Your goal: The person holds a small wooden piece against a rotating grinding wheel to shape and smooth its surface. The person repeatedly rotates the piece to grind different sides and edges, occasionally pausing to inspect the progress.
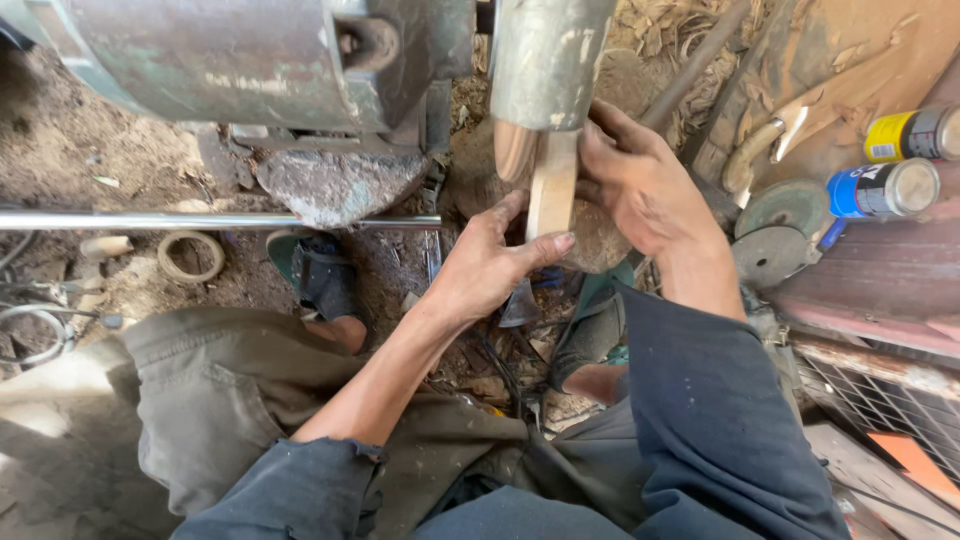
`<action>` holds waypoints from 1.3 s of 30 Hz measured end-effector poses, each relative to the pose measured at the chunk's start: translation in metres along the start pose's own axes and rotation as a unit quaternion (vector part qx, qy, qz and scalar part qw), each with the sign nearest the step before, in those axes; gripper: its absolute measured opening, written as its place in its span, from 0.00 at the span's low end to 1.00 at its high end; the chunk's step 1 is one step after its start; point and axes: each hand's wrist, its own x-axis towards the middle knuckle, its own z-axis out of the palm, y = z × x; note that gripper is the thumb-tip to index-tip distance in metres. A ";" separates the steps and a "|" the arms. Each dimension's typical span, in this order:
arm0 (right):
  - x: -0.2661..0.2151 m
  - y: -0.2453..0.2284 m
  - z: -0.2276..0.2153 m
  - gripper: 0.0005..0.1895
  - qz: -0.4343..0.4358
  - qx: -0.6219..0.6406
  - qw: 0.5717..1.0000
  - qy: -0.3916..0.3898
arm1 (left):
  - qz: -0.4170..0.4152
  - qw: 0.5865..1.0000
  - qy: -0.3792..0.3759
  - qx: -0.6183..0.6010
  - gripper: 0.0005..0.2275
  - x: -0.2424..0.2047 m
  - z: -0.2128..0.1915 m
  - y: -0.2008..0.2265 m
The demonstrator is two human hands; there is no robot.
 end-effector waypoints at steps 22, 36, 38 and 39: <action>0.006 0.012 0.010 0.65 0.000 0.014 1.000 -0.024 | -0.025 0.878 -0.101 -0.467 0.12 -0.026 0.027 -0.030; 0.023 0.009 0.014 0.52 -0.064 0.043 0.997 -0.027 | 0.015 0.880 -0.095 -0.465 0.16 -0.011 0.023 -0.020; 0.025 0.009 0.013 0.51 -0.068 0.040 0.997 -0.025 | 0.022 0.882 -0.091 -0.462 0.15 -0.008 0.023 -0.021; 0.026 0.008 0.012 0.51 -0.070 0.041 0.996 -0.024 | 0.025 0.882 -0.090 -0.463 0.15 -0.006 0.023 -0.021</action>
